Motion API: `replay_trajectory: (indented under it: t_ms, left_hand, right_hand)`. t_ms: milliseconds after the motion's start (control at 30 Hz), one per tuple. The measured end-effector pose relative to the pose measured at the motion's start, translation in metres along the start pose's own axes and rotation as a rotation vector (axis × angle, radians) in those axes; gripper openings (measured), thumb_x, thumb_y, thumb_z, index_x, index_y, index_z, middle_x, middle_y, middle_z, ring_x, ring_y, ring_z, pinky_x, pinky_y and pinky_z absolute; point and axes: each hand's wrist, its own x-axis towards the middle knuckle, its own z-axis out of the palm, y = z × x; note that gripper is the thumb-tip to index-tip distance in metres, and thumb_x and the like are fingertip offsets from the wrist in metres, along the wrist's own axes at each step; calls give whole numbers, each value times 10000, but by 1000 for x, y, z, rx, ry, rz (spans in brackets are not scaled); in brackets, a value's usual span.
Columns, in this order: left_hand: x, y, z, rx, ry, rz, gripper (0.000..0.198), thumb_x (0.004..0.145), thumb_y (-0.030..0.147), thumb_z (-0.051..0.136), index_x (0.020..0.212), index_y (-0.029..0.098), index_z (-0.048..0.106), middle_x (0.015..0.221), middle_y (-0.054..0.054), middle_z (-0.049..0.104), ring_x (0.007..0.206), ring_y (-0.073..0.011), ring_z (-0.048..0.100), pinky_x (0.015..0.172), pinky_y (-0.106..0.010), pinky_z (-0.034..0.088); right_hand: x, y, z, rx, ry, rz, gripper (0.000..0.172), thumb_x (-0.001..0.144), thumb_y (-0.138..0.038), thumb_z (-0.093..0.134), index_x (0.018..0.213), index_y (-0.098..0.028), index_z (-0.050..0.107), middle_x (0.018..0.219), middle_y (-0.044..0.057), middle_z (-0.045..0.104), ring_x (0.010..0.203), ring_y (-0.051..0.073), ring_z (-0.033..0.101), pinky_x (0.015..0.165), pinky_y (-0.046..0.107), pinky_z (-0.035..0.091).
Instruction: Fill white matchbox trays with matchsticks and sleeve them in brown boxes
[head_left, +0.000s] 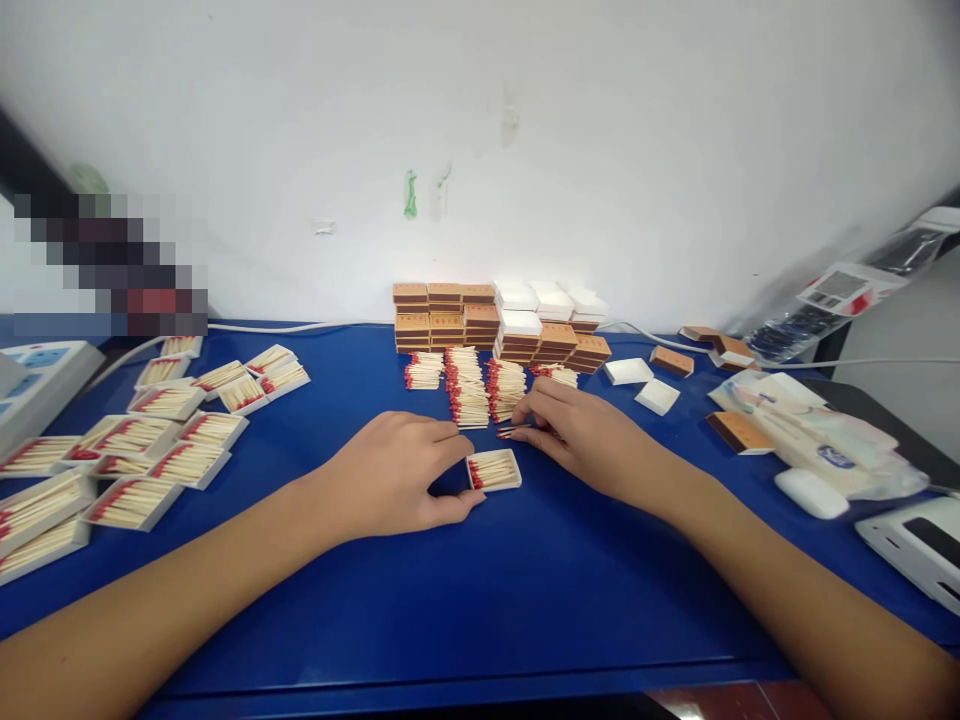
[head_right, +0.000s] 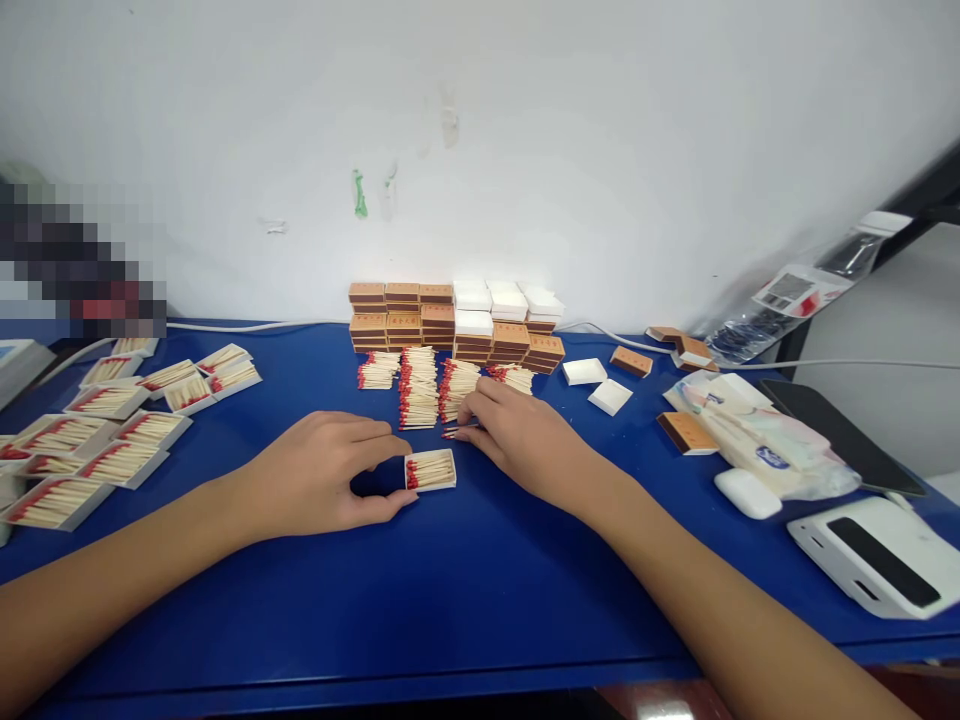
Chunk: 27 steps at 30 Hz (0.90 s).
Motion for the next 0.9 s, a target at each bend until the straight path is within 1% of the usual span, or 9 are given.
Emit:
replay_trajectory:
  t_ms: [67, 167, 333, 433, 533, 633, 733, 900]
  left_hand:
    - [0, 0, 0, 1, -2, -4, 312, 984, 461, 642, 1037, 180, 767, 778, 7, 687, 682, -175, 655, 672, -324, 454]
    - [1, 0, 0, 7, -3, -7, 304, 986, 453, 640, 1031, 181, 767, 783, 6, 691, 688, -175, 658, 675, -327, 455]
    - [1, 0, -1, 7, -10, -6, 315, 987, 463, 638, 1035, 179, 768, 778, 7, 683, 691, -175, 657, 685, -330, 470]
    - [1, 0, 0, 11, -7, -5, 310, 986, 457, 640, 1028, 178, 766, 770, 10, 679, 683, -174, 654, 678, -332, 472]
    - [1, 0, 0, 14, -2, -1, 303, 986, 458, 639, 1023, 183, 761, 772, 9, 681, 684, -170, 654, 674, -328, 471]
    - [1, 0, 0, 14, 2, 3, 302, 989, 460, 633, 1019, 185, 756, 782, 7, 687, 686, -166, 655, 671, -325, 472]
    - [1, 0, 0, 17, 3, 3, 295, 987, 454, 635, 1012, 185, 754, 775, 7, 687, 683, -168, 657, 668, -322, 469]
    - [0, 1, -1, 19, 3, 0, 292, 986, 460, 638, 1014, 192, 750, 777, 8, 691, 690, -164, 661, 679, -312, 472]
  right_hand:
    - [-1, 0, -2, 22, -31, -2, 78, 1055, -247, 590, 1009, -210, 641, 986, 61, 635, 827, 205, 634, 699, 321, 499]
    - [-1, 1, -4, 36, -63, -4, 125, 1058, -224, 569, 971, -210, 658, 997, 68, 634, 840, 204, 643, 714, 320, 507]
    - [-1, 2, -1, 16, -75, -7, 144, 1062, -206, 551, 937, -210, 622, 981, 63, 636, 825, 198, 639, 707, 311, 497]
    - [-1, 1, 2, -5, -72, -12, 126, 1071, -199, 537, 962, -204, 601, 996, 66, 633, 842, 203, 635, 727, 323, 498]
    - [-1, 0, 3, -10, -40, -21, 97, 1068, -200, 550, 978, -209, 585, 1009, 66, 640, 850, 205, 631, 719, 324, 488]
    - [0, 0, 2, 13, -21, -22, 56, 1061, -199, 570, 1017, -219, 599, 1012, 62, 645, 870, 208, 637, 725, 319, 491]
    - [1, 0, 2, 22, -40, -23, 86, 1066, -196, 558, 1004, -218, 613, 1002, 63, 639, 874, 210, 641, 734, 320, 501]
    - [0, 1, 2, -13, -45, -22, 111, 1072, -192, 533, 976, -216, 585, 1005, 73, 648, 863, 215, 642, 733, 333, 506]
